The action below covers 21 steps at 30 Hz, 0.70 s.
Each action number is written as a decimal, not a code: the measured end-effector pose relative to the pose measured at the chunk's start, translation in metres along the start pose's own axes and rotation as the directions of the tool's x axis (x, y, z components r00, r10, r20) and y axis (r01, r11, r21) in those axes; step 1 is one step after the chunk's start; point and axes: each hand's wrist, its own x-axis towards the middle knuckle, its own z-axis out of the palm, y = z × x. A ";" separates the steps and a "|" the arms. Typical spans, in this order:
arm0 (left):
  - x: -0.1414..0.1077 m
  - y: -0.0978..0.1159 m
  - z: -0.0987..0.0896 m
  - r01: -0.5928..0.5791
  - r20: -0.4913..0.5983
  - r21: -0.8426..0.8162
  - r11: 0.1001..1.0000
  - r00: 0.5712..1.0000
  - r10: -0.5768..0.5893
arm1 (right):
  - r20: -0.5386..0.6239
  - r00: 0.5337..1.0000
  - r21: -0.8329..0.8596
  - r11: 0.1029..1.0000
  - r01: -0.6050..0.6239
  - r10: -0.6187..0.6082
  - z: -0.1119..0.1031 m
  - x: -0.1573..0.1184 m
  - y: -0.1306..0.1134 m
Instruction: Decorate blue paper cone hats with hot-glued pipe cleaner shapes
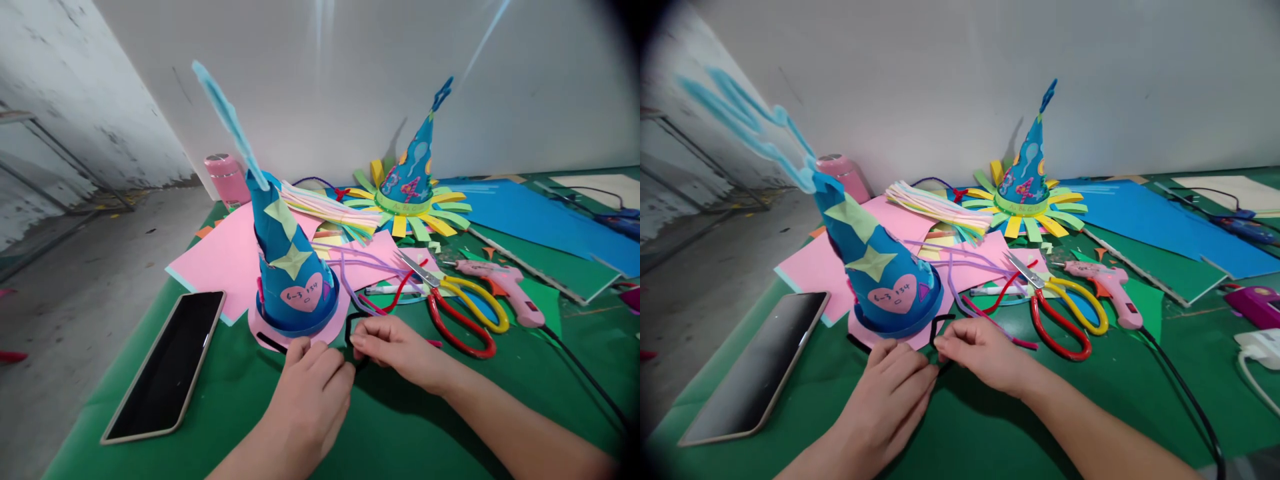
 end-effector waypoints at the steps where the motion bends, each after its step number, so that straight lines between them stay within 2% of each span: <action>1: -0.001 0.000 0.000 0.023 -0.001 -0.026 0.999 1.000 -0.023 | -0.004 1.000 0.011 1.000 0.001 -0.001 0.001 0.000 0.001; 4: -0.002 -0.002 0.000 0.070 -0.007 -0.080 0.994 0.997 -0.071 | -0.017 1.000 0.020 1.000 -0.007 0.007 0.004 0.000 0.003; 6: -0.002 -0.003 -0.001 0.058 -0.020 -0.069 0.996 0.998 -0.060 | -0.033 0.999 -0.030 1.000 0.009 -0.010 0.006 -0.001 0.002; 13: -0.002 -0.003 -0.003 -0.051 -0.017 0.173 0.984 0.998 0.055 | -0.080 0.977 -0.340 0.927 0.158 -0.196 0.011 -0.002 -0.007; 17: -0.004 -0.001 -0.004 -0.089 -0.054 0.273 0.958 0.993 0.107 | -0.092 0.960 -0.380 0.900 0.212 -0.265 0.012 -0.002 -0.007; 21: -0.005 -0.003 -0.003 -0.054 -0.035 0.274 0.960 0.997 0.067 | -0.100 0.945 -0.432 0.869 0.242 -0.313 0.012 -0.002 -0.004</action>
